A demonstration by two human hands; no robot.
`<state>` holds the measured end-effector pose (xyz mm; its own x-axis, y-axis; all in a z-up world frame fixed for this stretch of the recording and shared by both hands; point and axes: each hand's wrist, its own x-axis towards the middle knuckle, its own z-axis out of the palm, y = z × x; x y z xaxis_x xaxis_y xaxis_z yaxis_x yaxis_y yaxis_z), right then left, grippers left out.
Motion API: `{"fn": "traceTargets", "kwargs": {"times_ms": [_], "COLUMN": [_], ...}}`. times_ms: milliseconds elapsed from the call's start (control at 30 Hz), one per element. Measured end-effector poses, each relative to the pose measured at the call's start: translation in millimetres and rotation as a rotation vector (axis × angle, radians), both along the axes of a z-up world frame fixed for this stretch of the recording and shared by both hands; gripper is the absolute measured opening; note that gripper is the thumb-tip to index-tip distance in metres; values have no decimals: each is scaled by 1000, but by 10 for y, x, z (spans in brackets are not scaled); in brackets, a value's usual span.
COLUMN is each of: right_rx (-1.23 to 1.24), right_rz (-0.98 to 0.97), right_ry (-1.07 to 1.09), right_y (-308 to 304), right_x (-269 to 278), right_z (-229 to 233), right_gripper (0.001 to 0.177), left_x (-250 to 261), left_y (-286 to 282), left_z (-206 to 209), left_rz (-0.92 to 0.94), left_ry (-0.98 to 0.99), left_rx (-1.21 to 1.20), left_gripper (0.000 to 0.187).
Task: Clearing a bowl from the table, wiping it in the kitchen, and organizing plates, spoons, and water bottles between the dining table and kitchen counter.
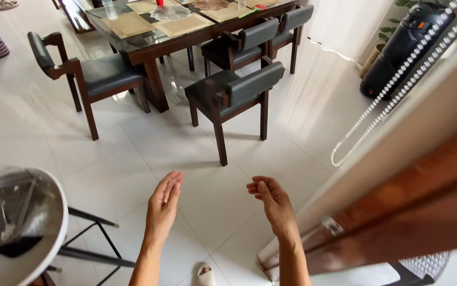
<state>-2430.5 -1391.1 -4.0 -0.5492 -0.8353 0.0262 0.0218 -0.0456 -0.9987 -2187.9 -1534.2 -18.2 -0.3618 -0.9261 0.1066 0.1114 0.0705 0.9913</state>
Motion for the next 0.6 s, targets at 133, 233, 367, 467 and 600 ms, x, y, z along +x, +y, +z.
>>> {"fn": "traceTargets", "kwargs": {"times_ms": [133, 233, 367, 467, 600], "right_rx": [32, 8, 30, 36, 17], "right_rz": [-49, -41, -55, -68, -81], "right_ry": [-44, -34, -25, -13, 10], "right_y": [-590, -908, -1257, -1523, -1914], "right_x": [-67, -137, -242, -324, -493], "right_z": [315, 366, 374, 415, 469], "right_gripper": [35, 34, 33, 33, 34], "left_x": [-156, -244, -317, -355, -495], "left_y": [-616, -960, -1302, -1532, -1850], "left_z": [417, 505, 499, 480, 481], "left_rz": [4, -21, -22, -19, -11], "left_ry": [-78, -39, -40, -40, -81], "left_rx": [12, 33, 57, 59, 66], "left_gripper": [50, 49, 50, 49, 49]}}
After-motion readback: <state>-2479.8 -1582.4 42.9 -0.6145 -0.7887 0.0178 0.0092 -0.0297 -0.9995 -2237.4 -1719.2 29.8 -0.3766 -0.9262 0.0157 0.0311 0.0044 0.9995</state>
